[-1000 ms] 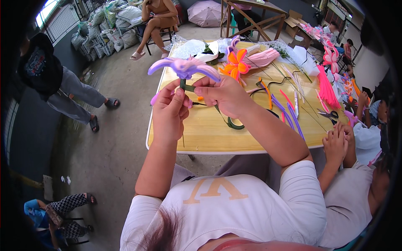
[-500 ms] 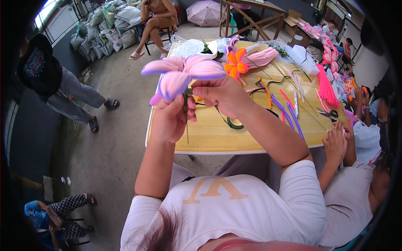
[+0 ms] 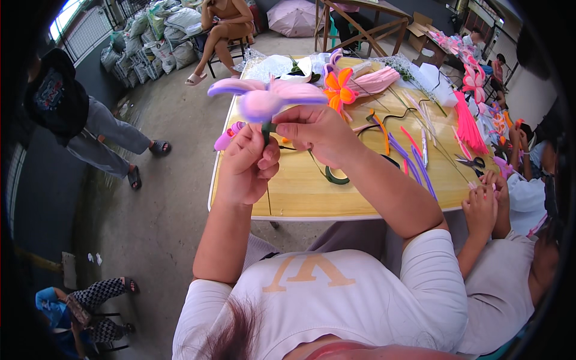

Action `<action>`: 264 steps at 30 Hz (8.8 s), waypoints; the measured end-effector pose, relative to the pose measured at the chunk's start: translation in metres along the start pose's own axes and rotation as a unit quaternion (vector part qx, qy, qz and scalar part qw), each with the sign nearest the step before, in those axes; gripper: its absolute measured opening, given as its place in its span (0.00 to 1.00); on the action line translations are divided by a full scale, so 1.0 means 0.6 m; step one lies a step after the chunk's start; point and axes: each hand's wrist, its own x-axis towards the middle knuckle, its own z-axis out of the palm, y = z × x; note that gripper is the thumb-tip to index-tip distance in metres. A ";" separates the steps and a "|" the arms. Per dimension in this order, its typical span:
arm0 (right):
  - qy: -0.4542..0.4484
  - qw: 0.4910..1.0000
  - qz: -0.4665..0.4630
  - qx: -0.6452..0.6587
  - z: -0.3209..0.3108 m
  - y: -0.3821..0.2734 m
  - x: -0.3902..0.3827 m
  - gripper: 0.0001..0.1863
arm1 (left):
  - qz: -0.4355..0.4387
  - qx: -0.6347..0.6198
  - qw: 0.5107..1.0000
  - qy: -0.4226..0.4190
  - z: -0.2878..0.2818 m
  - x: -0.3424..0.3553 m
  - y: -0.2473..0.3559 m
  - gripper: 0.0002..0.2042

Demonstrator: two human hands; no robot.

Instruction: The person assembles a decorative paper flower by wrapping green floral tape around a wire stem and attaching purple and orange pipe cleaner petals.

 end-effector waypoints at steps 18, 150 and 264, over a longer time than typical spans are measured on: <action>0.022 0.999 -0.040 0.013 0.001 0.007 -0.006 0.10 | 0.025 0.231 0.970 0.065 0.023 -0.001 -0.020 0.08; 0.033 0.994 0.001 -0.107 -0.034 0.015 0.006 0.11 | -0.057 0.146 0.984 0.083 0.007 -0.010 -0.019 0.09; 0.017 0.993 0.011 0.115 -0.021 0.033 -0.005 0.10 | 0.038 0.167 0.977 0.125 0.025 -0.005 -0.026 0.06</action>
